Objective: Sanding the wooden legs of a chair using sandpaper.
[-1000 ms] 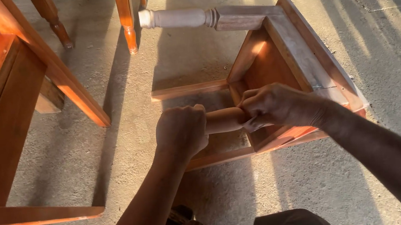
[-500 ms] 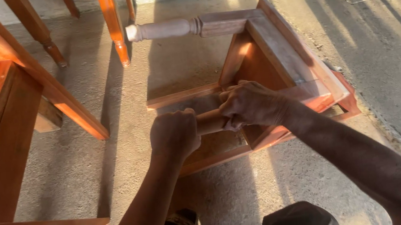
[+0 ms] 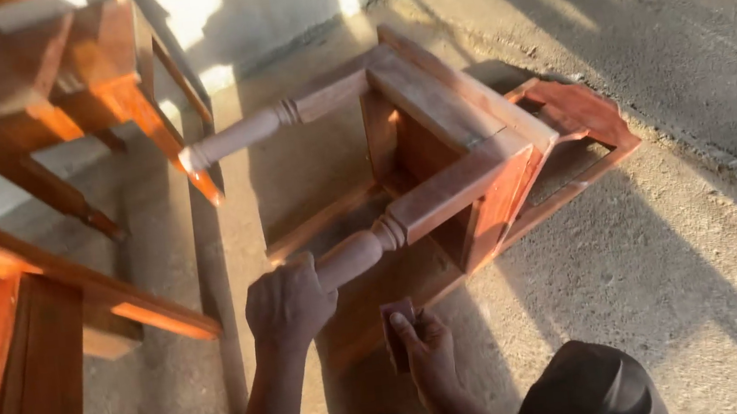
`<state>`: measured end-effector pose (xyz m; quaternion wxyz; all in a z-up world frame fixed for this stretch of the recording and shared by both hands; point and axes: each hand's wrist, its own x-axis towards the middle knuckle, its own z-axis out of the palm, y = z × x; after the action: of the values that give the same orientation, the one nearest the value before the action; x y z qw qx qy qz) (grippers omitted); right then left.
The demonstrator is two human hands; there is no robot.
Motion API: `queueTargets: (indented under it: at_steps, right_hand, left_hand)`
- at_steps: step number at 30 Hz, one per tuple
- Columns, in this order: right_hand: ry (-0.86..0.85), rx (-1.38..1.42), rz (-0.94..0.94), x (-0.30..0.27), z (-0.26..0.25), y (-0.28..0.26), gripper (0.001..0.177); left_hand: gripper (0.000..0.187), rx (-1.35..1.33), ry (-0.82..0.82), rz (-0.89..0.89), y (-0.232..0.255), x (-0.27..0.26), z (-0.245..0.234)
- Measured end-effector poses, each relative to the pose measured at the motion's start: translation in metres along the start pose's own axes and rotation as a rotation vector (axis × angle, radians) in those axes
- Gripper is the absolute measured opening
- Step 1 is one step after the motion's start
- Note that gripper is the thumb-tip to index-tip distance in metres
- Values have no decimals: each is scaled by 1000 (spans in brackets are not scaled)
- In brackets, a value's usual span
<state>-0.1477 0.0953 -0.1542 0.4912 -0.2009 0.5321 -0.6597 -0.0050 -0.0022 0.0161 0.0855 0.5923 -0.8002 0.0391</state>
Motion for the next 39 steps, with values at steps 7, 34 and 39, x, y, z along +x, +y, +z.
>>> queueTargets:
  at_steps: [7,34,39]
  right_hand:
    - [279,-851,-1150,42,54,-96,11]
    - [-1204,-1096,-1195,104,79,-183,24]
    - [-1259,-903,-1419,49,128,-141,18]
  left_hand:
    - [35,-5,-43,-1,2,-2,0]
    - [47,-1653,-348,-594,-82,-18,77]
    - [40,-1567,-354,-530,-81,-11,76]
